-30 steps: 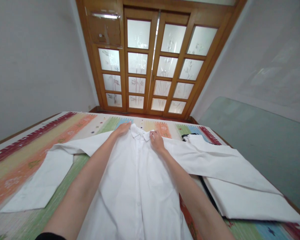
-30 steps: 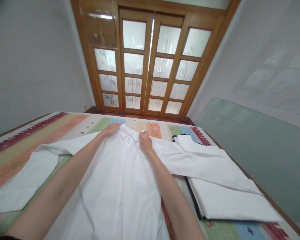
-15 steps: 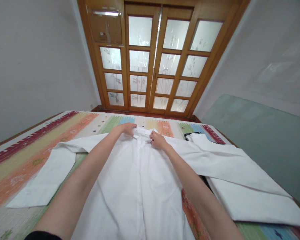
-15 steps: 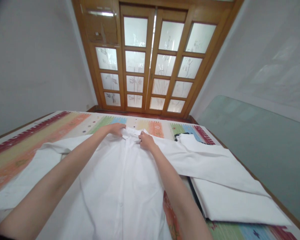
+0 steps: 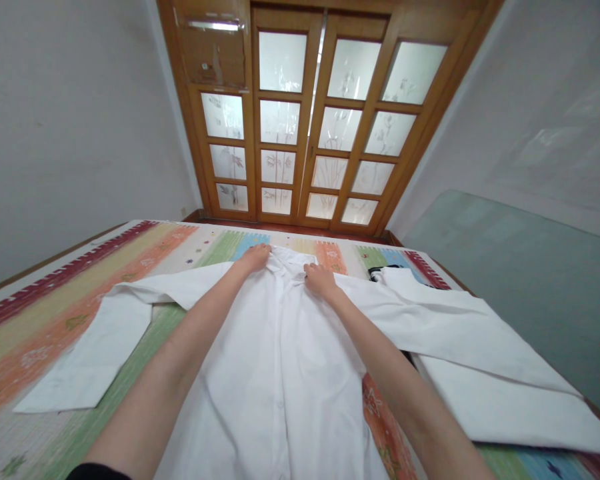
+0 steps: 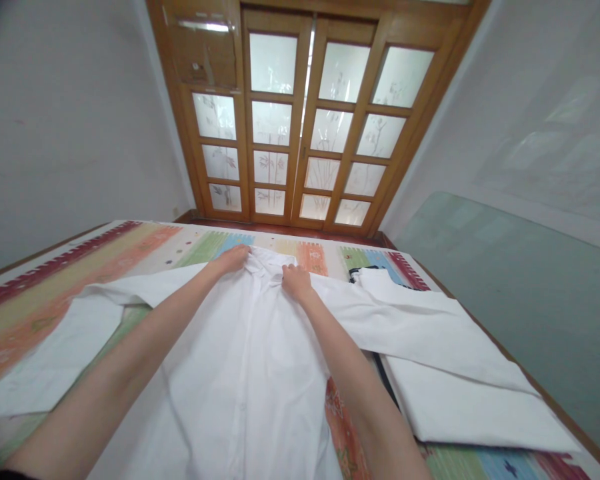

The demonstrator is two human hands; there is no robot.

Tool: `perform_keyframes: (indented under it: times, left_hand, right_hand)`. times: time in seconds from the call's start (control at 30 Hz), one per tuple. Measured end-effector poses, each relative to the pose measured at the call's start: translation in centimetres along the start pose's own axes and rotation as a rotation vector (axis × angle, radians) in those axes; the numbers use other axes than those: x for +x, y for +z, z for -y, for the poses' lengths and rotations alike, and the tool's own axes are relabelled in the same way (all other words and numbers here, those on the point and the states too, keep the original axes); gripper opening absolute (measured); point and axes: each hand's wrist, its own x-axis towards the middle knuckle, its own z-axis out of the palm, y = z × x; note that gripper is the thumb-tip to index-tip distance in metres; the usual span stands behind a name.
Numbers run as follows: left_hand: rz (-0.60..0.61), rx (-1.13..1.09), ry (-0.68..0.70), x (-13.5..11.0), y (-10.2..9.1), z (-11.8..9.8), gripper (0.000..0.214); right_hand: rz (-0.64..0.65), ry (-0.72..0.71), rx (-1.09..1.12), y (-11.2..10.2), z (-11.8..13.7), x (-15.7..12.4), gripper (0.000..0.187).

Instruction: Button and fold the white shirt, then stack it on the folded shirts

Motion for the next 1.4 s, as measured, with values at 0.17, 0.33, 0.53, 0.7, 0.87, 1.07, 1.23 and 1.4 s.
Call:
perform_keyframes:
  times: [0.17,0.33,0.53,0.7,0.87,1.07,1.23,1.4]
  left_hand:
    - [-0.078,-0.039,0.014,-0.8,0.4,0.1,0.026]
    - [-0.157,-0.139,0.010,-0.9,0.9,0.6,0.017]
    - [-0.216,-0.234,-0.004,-0.8,1.1,0.6,0.014]
    - [-0.232,-0.262,0.004,-0.8,0.8,0.0,0.019]
    - [-0.208,-0.304,-0.039,-0.5,0.9,0.3,0.039]
    - [-0.065,-0.321,-0.131,-0.2,0.9,2.5,0.032]
    - [0.072,-0.280,-0.157,-1.2,0.8,4.4,0.034]
    - [0.127,-0.280,-0.126,-2.1,0.6,4.9,0.030]
  right_hand:
    - [-0.049,0.074,0.022,0.1,0.0,0.5,0.030]
    - [-0.215,0.074,0.123,0.2,1.0,1.3,0.032]
    - [-0.194,0.058,0.252,0.3,3.3,3.6,0.033]
    - [-0.123,-0.001,0.232,0.4,3.7,4.2,0.029]
    - [-0.022,-0.064,0.173,-0.2,3.1,4.3,0.023]
    - [0.014,-0.040,0.065,-1.0,1.7,4.8,0.030]
    - [0.042,-0.006,0.005,-0.1,2.2,4.8,0.031]
    - [0.032,0.039,-0.001,1.1,3.1,4.8,0.035]
